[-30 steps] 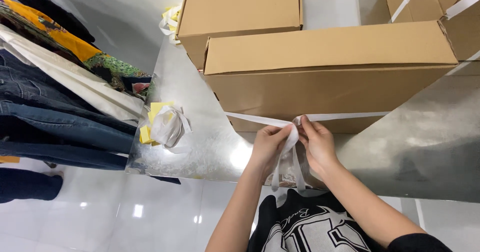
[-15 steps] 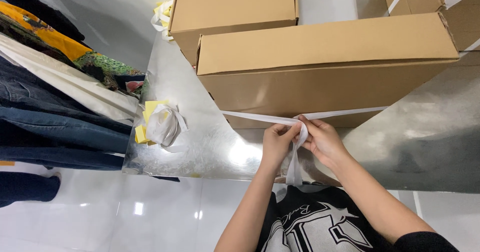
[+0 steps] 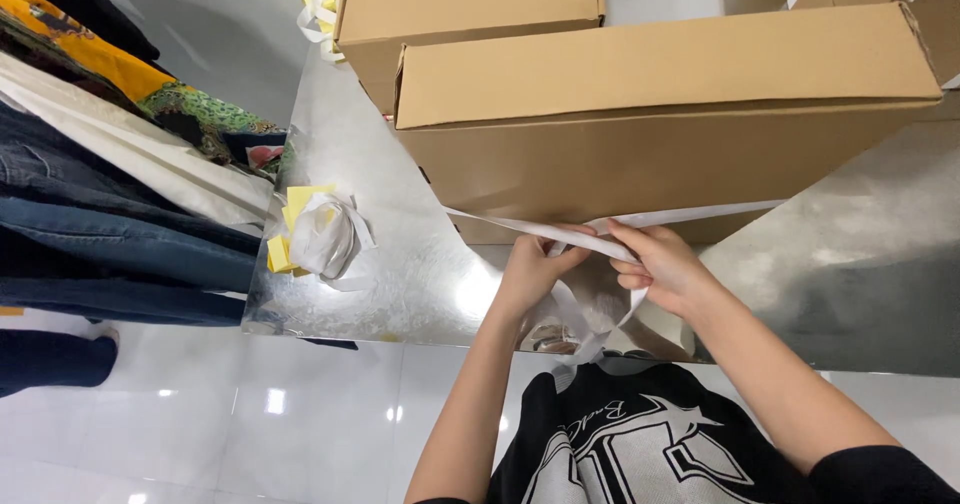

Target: The person wraps two rolled fabric items, one orange and one black-and-white checkered, in clear plastic bags on a metal table. They then place the wrapped items into a cardboard box, close the flaps, and secure the box with a white ribbon.

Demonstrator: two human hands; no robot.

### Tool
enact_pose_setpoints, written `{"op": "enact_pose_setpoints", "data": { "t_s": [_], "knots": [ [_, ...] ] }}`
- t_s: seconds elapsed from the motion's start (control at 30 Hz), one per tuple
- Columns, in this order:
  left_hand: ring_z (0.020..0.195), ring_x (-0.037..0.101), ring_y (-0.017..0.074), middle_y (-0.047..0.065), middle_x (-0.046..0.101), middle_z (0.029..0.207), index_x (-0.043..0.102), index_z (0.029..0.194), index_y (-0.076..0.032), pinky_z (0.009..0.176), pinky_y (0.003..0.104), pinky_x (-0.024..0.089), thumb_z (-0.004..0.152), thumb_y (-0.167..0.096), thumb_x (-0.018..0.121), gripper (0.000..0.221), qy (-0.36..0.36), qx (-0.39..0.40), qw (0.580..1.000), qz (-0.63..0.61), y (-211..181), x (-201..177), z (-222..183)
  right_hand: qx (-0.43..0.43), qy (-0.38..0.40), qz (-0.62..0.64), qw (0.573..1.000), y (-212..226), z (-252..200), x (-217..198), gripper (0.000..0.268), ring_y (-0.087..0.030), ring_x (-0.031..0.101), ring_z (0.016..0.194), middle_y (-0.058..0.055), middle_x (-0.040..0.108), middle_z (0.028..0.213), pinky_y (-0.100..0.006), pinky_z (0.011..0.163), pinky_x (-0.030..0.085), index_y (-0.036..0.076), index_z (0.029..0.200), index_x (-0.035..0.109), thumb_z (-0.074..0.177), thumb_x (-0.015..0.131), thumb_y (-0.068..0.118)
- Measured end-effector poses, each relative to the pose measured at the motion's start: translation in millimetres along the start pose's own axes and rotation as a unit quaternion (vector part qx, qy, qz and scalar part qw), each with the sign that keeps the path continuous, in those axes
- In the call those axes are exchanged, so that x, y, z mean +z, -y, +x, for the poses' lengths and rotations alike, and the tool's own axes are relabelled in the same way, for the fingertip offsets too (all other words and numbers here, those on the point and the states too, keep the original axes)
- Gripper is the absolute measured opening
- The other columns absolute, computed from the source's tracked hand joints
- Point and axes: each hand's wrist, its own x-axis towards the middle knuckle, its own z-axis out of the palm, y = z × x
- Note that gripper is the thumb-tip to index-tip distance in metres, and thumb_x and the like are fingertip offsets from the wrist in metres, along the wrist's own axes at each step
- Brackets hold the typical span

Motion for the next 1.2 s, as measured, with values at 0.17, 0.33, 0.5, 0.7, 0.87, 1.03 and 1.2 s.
{"op": "enact_pose_setpoints", "data": {
  "t_s": [0.17,0.33,0.5,0.7,0.87,1.03,1.2],
  "knots": [
    [0.106,0.073,0.0207,0.007,0.082,0.102,0.087,0.107,-0.022,0.099,0.038,0.056,0.089,-0.015,0.08,0.02,-0.016,-0.006,0.999,0.04,37,-3,13,0.038,0.04,-0.08,0.995,14,-22,-5,0.019,-0.001,0.029,0.053,0.006,0.033,0.077,-0.013,0.04,0.017,0.0,0.111,0.063,0.107,0.065,0.018],
    [0.097,0.074,0.0162,0.003,0.081,0.092,0.085,0.103,-0.023,0.096,0.034,0.057,0.09,-0.017,0.08,0.015,-0.04,-0.016,0.998,0.049,75,-2,27,-0.01,0.071,-0.194,0.978,5,-27,-23,0.038,-0.004,0.043,0.057,-0.003,0.056,0.092,-0.015,0.043,0.026,0.001,0.12,0.058,0.09,0.081,0.0],
    [0.089,0.073,0.0178,0.002,0.079,0.088,0.083,0.111,-0.024,0.086,0.033,0.057,0.086,-0.016,0.077,0.026,-0.018,0.013,0.996,0.083,78,-6,30,-0.075,0.082,-0.32,0.941,3,-27,-30,0.04,-0.007,0.062,0.072,-0.006,0.069,0.089,-0.019,0.059,0.045,0.006,0.125,0.066,0.089,0.082,-0.001],
    [0.089,0.069,0.024,0.014,0.082,0.092,0.085,0.103,-0.011,0.082,0.04,0.054,0.088,-0.027,0.083,0.022,0.019,-0.005,0.993,0.119,46,-9,10,-0.148,0.081,-0.346,0.923,11,-27,-34,0.017,-0.008,0.053,0.063,-0.004,0.071,0.073,-0.02,0.057,0.037,0.005,0.117,0.072,0.104,0.061,0.008],
    [0.102,0.075,0.024,0.016,0.083,0.102,0.084,0.109,-0.009,0.093,0.037,0.056,0.082,-0.026,0.089,0.032,0.079,-0.009,0.993,0.088,11,-10,0,-0.088,0.023,-0.337,0.937,36,-49,-15,0.018,-0.011,0.049,0.054,-0.011,0.073,0.069,-0.021,0.044,0.039,0.002,0.1,0.076,0.106,0.062,0.012],
    [0.111,0.072,0.0266,0.018,0.082,0.11,0.083,0.115,-0.008,0.101,0.041,0.055,0.088,-0.02,0.083,0.03,0.114,0.004,0.99,0.081,15,-16,7,-0.085,0.006,-0.296,0.951,23,-34,-31,0.022,-0.014,0.055,0.051,-0.013,0.066,0.063,-0.025,0.044,0.049,-0.005,0.093,0.076,0.105,0.064,0.009],
    [0.097,0.068,0.0129,0.008,0.083,0.102,0.085,0.113,-0.013,0.091,0.032,0.056,0.097,-0.03,0.081,0.024,0.135,-0.014,0.988,0.072,26,-31,14,-0.102,-0.045,-0.315,0.943,34,-49,-21,0.02,-0.012,0.052,0.065,-0.012,0.063,0.078,-0.026,0.054,0.05,-0.008,0.107,0.082,0.101,0.072,0.008]
  ]
}}
